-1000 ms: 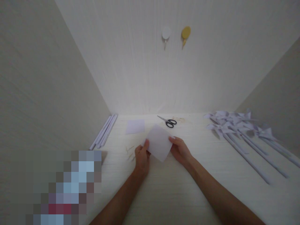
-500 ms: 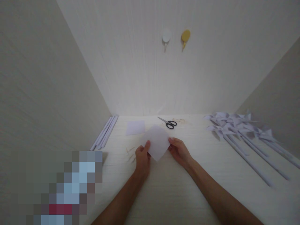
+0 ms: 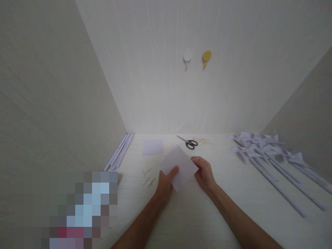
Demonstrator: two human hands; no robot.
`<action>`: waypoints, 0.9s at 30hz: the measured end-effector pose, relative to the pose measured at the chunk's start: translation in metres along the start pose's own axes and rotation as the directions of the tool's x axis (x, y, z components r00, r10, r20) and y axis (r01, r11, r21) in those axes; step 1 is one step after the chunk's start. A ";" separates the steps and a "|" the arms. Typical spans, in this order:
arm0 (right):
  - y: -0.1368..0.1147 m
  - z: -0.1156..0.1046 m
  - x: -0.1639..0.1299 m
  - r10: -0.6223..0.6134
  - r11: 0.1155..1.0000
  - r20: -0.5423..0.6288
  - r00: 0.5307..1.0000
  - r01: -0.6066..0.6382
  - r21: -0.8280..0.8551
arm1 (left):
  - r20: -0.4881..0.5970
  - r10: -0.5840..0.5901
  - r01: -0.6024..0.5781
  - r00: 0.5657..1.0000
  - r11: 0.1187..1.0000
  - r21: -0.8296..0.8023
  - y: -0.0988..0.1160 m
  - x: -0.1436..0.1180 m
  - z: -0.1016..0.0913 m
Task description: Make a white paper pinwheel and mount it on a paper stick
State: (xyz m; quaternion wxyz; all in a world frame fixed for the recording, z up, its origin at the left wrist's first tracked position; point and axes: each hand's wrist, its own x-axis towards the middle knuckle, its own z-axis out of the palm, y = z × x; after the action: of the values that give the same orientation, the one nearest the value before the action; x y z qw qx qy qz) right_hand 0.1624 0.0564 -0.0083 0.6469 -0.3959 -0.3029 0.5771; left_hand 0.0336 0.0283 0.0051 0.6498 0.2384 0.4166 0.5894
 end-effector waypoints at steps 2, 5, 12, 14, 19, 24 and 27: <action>0.000 -0.001 -0.002 -0.006 0.998 0.011 1.000 0.006 -0.061 | 0.118 -0.042 0.041 0.992 0.999 0.011 -0.003 -0.001 -0.001; 0.000 -0.001 -0.007 -0.013 0.987 0.054 0.998 0.021 -0.157 | 0.181 -0.050 0.042 0.982 0.998 0.048 -0.007 -0.003 -0.003; -0.009 -0.002 -0.004 -0.142 0.857 0.166 0.976 0.205 -0.472 | 0.190 -0.060 0.063 0.980 0.998 -0.009 -0.005 -0.003 -0.003; -0.018 -0.004 0.012 -0.185 0.699 0.180 0.966 0.258 -0.666 | 0.173 -0.073 0.081 0.982 0.996 -0.034 -0.005 -0.002 -0.002; -0.038 -0.009 0.071 -0.261 0.343 0.175 0.949 0.260 -0.902 | 0.187 -0.089 0.100 0.978 0.994 -0.051 -0.009 0.002 -0.003; -0.038 -0.011 0.112 -0.243 0.117 0.132 0.961 0.164 -0.979 | 0.225 -0.069 0.082 0.972 0.996 -0.047 -0.012 0.004 -0.005; -0.031 -0.011 0.120 -0.180 0.034 0.109 0.978 0.117 -0.993 | 0.217 -0.066 0.077 0.974 0.996 -0.046 -0.013 0.005 -0.005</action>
State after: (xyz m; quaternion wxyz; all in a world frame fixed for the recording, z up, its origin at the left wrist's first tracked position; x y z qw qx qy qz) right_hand 0.2052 0.1724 0.0055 0.2593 -0.7112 -0.6402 0.1307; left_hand 0.0365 0.0293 -0.0092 0.7180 0.2679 0.3362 0.5474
